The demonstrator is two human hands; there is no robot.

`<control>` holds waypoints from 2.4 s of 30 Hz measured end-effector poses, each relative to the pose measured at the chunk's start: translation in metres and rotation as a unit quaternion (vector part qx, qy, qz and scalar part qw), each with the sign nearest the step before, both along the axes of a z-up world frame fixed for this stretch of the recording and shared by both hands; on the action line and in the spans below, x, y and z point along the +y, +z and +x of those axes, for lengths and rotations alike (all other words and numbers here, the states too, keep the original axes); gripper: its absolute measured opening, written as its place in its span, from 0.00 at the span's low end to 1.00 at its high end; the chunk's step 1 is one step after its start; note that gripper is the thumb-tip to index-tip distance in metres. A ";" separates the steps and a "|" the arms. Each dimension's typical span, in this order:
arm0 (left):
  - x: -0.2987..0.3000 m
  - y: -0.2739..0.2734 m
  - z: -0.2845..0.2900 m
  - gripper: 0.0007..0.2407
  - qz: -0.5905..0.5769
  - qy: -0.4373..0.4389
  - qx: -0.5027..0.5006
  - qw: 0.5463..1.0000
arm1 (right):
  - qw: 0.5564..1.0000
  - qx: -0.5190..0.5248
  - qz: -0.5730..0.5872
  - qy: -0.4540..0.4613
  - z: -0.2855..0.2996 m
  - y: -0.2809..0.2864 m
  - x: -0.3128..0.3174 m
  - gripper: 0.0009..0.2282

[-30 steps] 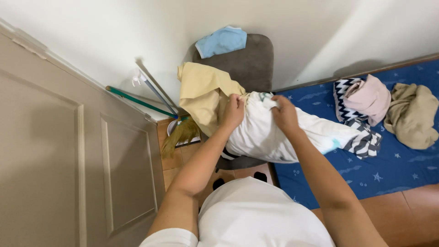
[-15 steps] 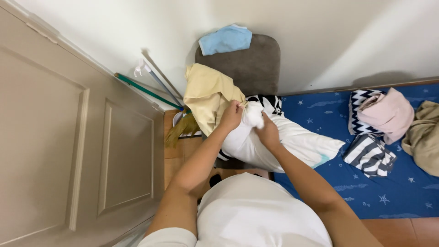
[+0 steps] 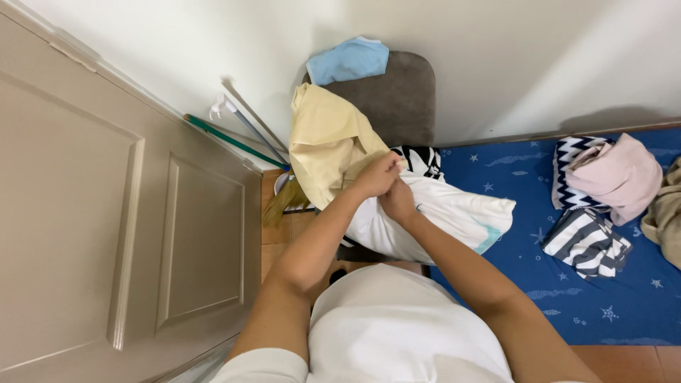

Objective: The person picks up a pillowcase and a pillow, then inserts the pillow into the case by hand. They repeatedly adjust and smooth the fabric to fit the pillow inside, working on a chair in a bedroom.

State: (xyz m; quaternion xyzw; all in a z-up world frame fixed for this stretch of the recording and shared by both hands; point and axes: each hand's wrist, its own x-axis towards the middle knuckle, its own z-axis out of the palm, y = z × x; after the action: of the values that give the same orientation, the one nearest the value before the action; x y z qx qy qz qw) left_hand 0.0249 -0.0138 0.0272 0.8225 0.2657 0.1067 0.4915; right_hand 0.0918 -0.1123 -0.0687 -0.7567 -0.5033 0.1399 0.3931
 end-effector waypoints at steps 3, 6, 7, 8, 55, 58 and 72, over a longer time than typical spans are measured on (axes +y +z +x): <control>-0.005 0.007 0.001 0.07 0.045 -0.049 0.018 0.998 | 0.999 -0.046 -0.016 -0.022 0.001 0.017 0.000 0.12; -0.012 0.011 0.000 0.06 0.087 -0.012 0.044 0.995 | 0.969 0.138 0.171 -0.114 -0.002 0.024 -0.003 0.07; -0.010 0.001 -0.003 0.06 0.087 -0.013 0.041 0.995 | 0.969 0.135 0.172 -0.115 0.001 0.037 -0.001 0.07; -0.010 -0.012 -0.008 0.07 0.141 -0.008 0.001 0.990 | 0.962 0.171 0.131 -0.166 0.000 0.048 -0.002 0.09; 0.039 -0.043 -0.115 0.06 0.114 0.077 -0.043 0.990 | 0.987 -0.020 -0.037 -0.155 -0.127 0.085 -0.032 0.51; 0.030 -0.033 -0.111 0.06 0.133 0.098 -0.063 0.984 | 0.986 -0.049 -0.001 -0.158 -0.118 0.057 -0.023 0.49; 0.001 -0.042 -0.080 0.07 0.048 0.196 -0.050 0.978 | 0.653 0.723 0.156 -0.160 -0.043 0.007 0.006 0.06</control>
State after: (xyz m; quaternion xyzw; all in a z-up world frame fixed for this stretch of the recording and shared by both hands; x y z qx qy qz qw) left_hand -0.0554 -0.0128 -0.0144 0.7706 0.3914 0.2552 0.4335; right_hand 0.0490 -0.1060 -0.0619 -0.4121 0.0544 0.4973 0.7615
